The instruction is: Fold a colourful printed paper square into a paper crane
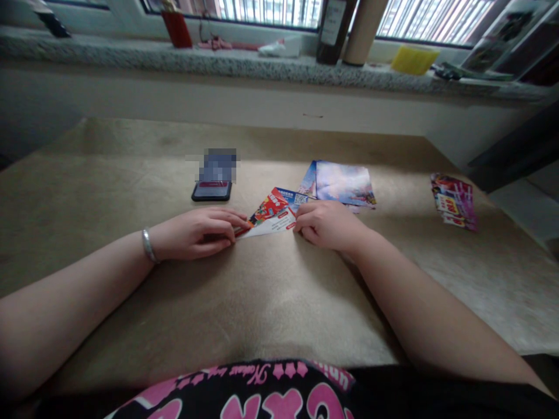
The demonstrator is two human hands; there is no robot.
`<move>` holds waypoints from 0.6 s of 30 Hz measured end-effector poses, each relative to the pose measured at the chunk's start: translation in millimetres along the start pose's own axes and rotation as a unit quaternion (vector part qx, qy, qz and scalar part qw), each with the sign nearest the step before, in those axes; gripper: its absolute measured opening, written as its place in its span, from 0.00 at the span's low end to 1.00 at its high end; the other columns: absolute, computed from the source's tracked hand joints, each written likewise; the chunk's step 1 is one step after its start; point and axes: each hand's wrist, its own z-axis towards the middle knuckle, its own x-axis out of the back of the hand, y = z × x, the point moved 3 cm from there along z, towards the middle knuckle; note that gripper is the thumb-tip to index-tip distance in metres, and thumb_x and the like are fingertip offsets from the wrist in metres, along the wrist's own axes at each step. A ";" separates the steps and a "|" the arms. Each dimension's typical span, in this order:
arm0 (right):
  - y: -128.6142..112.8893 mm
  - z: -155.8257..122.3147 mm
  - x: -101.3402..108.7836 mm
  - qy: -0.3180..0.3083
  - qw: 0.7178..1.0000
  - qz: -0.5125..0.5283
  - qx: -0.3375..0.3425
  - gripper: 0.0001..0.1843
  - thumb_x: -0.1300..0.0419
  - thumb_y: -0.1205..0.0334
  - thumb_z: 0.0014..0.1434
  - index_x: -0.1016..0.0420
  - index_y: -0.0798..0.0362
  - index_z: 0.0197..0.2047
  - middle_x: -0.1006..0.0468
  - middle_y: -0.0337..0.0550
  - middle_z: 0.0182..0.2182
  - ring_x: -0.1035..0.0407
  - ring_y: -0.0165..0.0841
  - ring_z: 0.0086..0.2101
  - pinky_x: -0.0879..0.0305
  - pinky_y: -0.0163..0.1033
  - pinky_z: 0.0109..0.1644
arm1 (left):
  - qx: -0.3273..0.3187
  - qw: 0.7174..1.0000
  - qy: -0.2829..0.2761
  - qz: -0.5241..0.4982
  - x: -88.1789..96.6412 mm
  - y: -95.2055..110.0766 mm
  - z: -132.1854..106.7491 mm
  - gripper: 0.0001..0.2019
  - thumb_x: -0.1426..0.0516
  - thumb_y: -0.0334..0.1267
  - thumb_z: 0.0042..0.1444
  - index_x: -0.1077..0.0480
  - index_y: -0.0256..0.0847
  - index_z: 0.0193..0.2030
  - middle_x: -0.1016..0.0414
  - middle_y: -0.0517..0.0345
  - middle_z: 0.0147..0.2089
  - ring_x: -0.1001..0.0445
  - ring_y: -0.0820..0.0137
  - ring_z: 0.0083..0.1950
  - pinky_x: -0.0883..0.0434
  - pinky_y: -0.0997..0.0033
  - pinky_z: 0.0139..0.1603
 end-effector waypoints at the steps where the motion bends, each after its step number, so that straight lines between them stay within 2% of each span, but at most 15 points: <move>1: 1.3 -0.6 0.5 -0.002 1.000 -0.002 -0.003 0.16 0.49 0.70 0.54 0.20 0.50 0.32 0.20 0.43 0.34 0.28 0.31 0.32 0.37 0.35 0.34 | -0.002 1.000 -0.001 0.000 -0.1 0.0 0.0 0.06 0.47 0.29 0.58 0.30 0.38 0.35 0.26 0.49 0.53 0.31 0.65 0.56 0.30 0.59 0.56; 12: 6.9 -3.2 8.8 -0.027 0.999 -0.016 -0.008 0.15 0.49 0.71 0.51 0.21 0.50 0.29 0.20 0.40 0.33 0.29 0.30 0.30 0.38 0.35 0.33 | 0.018 1.000 -0.005 -0.014 -2.4 -3.4 -1.9 0.04 0.47 0.29 0.57 0.31 0.38 0.33 0.28 0.49 0.53 0.31 0.65 0.54 0.31 0.59 0.55; 18: 9.3 -3.3 2.7 -0.018 0.999 -0.025 -0.035 0.13 0.49 0.70 0.53 0.24 0.51 0.28 0.21 0.41 0.35 0.29 0.32 0.32 0.38 0.35 0.35 | 0.011 1.000 -0.002 -0.026 -1.8 -4.7 -1.8 0.07 0.48 0.31 0.59 0.31 0.38 0.31 0.27 0.50 0.54 0.32 0.66 0.56 0.32 0.60 0.57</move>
